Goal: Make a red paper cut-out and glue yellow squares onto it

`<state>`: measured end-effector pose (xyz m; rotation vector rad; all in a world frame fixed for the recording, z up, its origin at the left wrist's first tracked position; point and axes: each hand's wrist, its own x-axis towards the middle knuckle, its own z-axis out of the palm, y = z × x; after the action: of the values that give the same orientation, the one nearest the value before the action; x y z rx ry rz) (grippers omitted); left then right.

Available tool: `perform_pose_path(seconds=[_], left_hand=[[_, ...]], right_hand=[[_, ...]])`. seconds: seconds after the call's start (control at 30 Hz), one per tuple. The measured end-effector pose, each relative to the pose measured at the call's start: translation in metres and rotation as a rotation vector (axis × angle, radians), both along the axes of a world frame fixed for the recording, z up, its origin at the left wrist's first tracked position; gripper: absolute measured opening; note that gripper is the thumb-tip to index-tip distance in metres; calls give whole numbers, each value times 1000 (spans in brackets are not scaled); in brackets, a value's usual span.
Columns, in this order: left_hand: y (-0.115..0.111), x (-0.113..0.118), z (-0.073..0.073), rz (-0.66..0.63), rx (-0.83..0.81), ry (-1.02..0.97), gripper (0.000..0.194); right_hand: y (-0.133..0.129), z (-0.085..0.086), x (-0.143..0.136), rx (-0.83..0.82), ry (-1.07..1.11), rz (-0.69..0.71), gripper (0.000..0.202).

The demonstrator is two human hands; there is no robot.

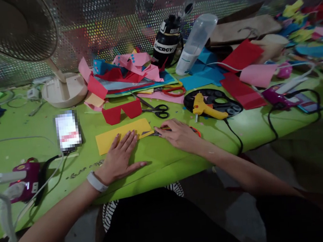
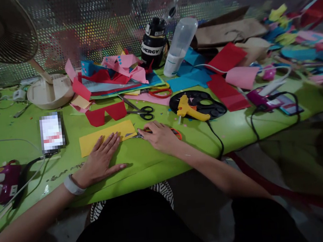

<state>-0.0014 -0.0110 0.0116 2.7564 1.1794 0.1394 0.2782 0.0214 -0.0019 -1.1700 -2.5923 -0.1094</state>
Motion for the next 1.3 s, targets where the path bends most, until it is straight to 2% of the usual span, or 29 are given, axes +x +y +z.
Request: perform_pose_path(seconds=[0.3,0.63,0.9,1.3], left_hand=[[1,-1,-4,-8,-6,-19,91],[0,0,-2,-1,-19,-9,90],[-1,0,-3,7,-19,-25,91],[-3,5,-3,23,-15,-21,90]], right_hand=[[-1,1,-17,-8,-14,0,33],[-7,3,-6,-70,13,9,31],[-5,4,-19,-28,-31,35,28],[-6,5,-17,-33,15,6,31]])
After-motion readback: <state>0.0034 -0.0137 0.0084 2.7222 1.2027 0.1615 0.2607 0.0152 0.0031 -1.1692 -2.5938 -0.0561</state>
